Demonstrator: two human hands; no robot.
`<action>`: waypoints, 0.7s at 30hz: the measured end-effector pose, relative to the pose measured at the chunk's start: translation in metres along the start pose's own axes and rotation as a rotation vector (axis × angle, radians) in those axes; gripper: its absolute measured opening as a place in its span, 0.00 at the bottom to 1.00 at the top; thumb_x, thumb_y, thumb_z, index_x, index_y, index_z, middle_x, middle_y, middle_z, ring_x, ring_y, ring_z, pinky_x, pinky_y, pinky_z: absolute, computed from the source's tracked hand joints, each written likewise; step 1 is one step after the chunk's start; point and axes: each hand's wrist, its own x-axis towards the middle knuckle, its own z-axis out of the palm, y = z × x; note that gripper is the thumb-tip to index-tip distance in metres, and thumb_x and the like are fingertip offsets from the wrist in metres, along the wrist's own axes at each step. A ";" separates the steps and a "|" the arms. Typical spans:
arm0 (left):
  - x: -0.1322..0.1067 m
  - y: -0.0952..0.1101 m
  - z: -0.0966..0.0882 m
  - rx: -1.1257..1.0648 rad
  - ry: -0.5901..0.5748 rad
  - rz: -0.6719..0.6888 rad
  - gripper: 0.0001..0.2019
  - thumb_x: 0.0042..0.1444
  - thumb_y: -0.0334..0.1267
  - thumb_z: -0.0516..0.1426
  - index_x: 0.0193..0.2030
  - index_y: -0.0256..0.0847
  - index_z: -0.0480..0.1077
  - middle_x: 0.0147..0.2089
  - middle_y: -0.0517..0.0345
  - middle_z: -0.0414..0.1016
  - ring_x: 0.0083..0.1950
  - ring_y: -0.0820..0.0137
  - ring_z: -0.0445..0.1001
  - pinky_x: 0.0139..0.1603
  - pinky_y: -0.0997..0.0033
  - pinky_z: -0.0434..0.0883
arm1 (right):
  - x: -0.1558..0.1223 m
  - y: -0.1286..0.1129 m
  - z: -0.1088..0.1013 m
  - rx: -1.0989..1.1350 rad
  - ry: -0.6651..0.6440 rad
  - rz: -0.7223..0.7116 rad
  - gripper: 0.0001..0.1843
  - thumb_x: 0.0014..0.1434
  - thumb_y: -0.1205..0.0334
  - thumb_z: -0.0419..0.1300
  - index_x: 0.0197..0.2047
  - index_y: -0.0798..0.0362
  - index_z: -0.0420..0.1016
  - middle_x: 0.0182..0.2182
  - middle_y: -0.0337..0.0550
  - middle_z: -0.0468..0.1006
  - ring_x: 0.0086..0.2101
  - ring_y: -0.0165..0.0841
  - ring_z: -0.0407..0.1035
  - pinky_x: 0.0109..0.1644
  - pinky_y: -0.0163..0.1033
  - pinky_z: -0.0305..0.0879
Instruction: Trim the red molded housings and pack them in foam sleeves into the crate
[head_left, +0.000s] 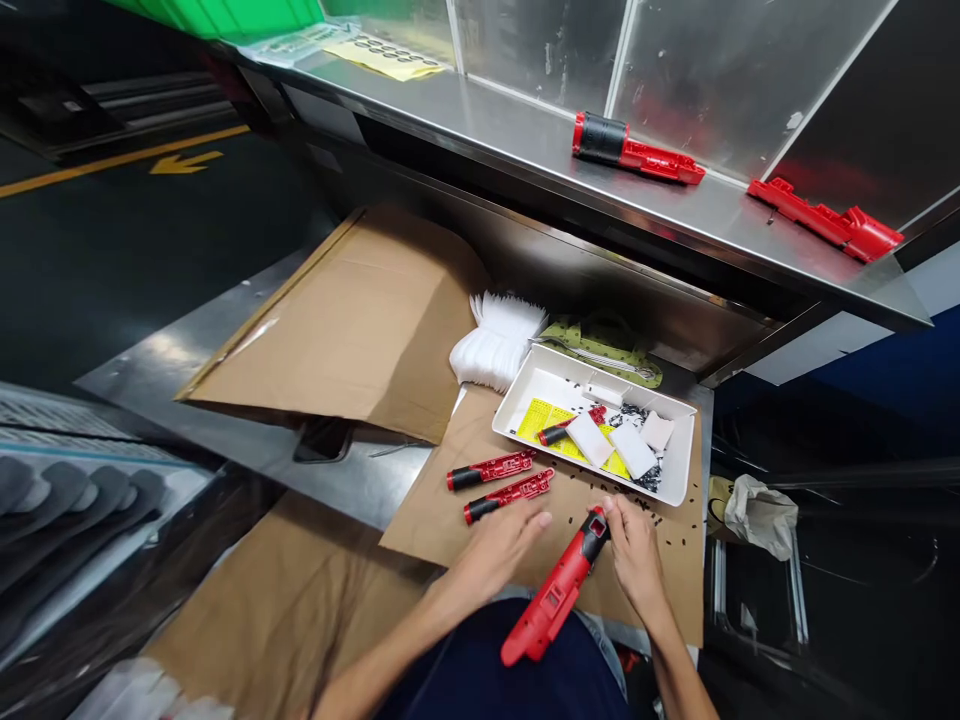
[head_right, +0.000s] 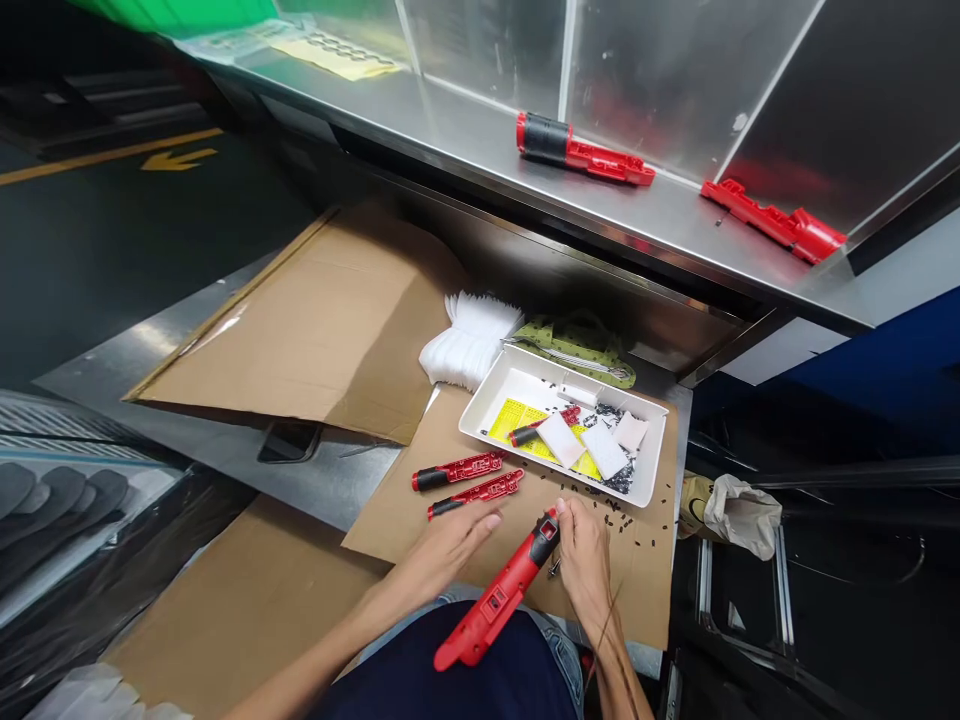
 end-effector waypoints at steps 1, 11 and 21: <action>0.005 -0.013 -0.001 0.149 0.128 -0.003 0.22 0.67 0.50 0.44 0.56 0.42 0.70 0.58 0.46 0.75 0.61 0.57 0.70 0.62 0.55 0.66 | 0.002 0.011 0.011 -0.036 0.012 0.028 0.35 0.67 0.37 0.36 0.29 0.51 0.73 0.27 0.48 0.79 0.30 0.39 0.74 0.36 0.39 0.64; 0.036 -0.086 0.016 0.299 0.296 -0.048 0.21 0.57 0.31 0.54 0.58 0.28 0.70 0.59 0.29 0.71 0.64 0.42 0.64 0.64 0.37 0.55 | 0.024 0.036 0.065 -0.184 0.049 0.134 0.26 0.69 0.49 0.42 0.32 0.53 0.73 0.27 0.54 0.78 0.31 0.43 0.74 0.35 0.40 0.60; 0.009 -0.027 0.014 -0.548 0.121 0.073 0.34 0.65 0.62 0.43 0.62 0.37 0.67 0.55 0.40 0.77 0.55 0.56 0.76 0.57 0.56 0.70 | -0.022 -0.016 0.023 0.354 -0.230 0.099 0.35 0.66 0.33 0.42 0.49 0.53 0.74 0.45 0.52 0.81 0.42 0.40 0.79 0.44 0.43 0.76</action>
